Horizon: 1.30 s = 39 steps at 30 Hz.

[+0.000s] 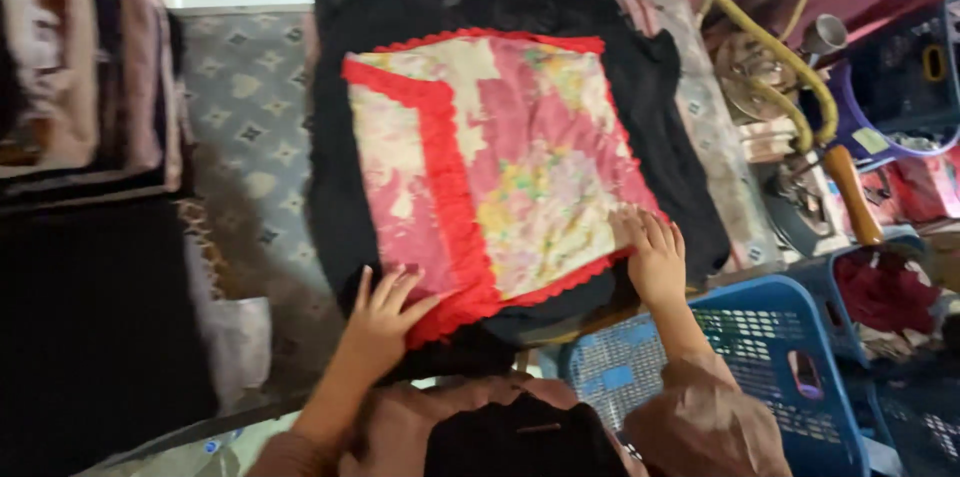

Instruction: The person folds a stack of black t-shirts and patterned cloths on a table. They handle each item individually, folding them into neat rectangles and placing them onto a growing pile to the left. The process involves smoothing the fabric and aligning edges before stacking.

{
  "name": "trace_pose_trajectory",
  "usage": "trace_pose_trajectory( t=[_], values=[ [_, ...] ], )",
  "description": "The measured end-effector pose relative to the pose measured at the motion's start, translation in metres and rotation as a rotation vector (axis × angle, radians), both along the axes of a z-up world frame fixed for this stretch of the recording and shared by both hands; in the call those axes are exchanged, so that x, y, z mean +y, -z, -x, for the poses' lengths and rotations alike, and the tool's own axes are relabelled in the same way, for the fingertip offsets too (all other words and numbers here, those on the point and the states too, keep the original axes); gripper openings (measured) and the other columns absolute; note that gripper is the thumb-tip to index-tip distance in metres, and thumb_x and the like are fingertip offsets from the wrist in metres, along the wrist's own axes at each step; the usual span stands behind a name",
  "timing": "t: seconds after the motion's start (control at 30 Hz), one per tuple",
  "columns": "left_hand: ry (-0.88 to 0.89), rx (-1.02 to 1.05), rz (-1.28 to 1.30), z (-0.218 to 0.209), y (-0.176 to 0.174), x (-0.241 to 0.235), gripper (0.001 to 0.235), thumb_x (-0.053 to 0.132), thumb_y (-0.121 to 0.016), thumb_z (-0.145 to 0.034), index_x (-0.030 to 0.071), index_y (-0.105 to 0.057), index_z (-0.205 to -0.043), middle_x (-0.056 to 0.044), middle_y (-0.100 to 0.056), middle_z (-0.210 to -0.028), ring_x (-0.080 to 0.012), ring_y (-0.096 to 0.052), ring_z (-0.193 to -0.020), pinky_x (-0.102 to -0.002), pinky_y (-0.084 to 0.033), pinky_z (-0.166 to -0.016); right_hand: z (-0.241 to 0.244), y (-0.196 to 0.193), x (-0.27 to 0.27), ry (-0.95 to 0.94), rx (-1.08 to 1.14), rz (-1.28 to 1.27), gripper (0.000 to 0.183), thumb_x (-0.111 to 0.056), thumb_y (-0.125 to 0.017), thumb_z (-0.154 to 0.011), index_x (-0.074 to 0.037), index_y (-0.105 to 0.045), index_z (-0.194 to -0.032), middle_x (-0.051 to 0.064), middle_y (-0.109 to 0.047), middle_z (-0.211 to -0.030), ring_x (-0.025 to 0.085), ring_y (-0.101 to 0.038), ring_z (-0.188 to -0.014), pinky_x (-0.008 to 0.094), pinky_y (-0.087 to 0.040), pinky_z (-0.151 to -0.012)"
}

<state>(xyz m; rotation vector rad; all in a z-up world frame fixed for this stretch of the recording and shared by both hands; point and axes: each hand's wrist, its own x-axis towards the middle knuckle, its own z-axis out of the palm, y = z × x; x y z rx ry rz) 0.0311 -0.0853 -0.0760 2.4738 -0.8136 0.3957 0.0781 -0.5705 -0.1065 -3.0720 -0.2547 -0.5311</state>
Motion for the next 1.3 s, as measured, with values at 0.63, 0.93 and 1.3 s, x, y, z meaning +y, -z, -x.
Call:
trace_pose_trajectory(
  t=[0.63, 0.93, 1.3],
  values=[
    [-0.1, 0.755, 0.254, 0.022, 0.048, 0.095, 0.025, 0.02, -0.065, -0.095, 0.01, -0.078, -0.113, -0.012, -0.08, -0.111, -0.0305, -0.064, -0.119, -0.047, -0.04, -0.109, 0.066, -0.016, -0.066, -0.136, 0.347, -1.195, 0.01, -0.002, -0.072, -0.082, -0.006, -0.072, -0.091, 0.017, -0.062, -0.138, 0.027, -0.058, -0.132, 0.039, -0.045, -0.107],
    [-0.782, 0.447, 0.436, -0.04, 0.051, 0.027, 0.032, 0.036, -0.056, -0.107, 0.005, -0.063, -0.106, -0.027, -0.068, -0.088, -0.0491, -0.064, -0.087, -0.053, -0.05, -0.064, -0.037, 0.046, -0.013, 0.418, 0.192, -1.275, 0.018, -0.021, -0.069, -0.102, -0.003, -0.071, -0.105, 0.01, -0.072, -0.092, 0.016, -0.063, -0.08, 0.033, -0.053, -0.074],
    [-0.658, -0.061, 0.239, -0.115, 0.027, 0.044, 0.041, 0.03, -0.068, -0.095, 0.009, -0.058, -0.129, -0.021, -0.066, -0.111, -0.044, -0.062, -0.106, -0.054, -0.051, -0.092, -0.102, 0.019, -0.009, 0.269, 0.0, -0.497, 0.041, -0.025, -0.084, -0.084, -0.002, -0.068, -0.114, 0.02, -0.071, -0.102, 0.038, -0.067, -0.096, 0.044, -0.055, -0.084]
  ],
)
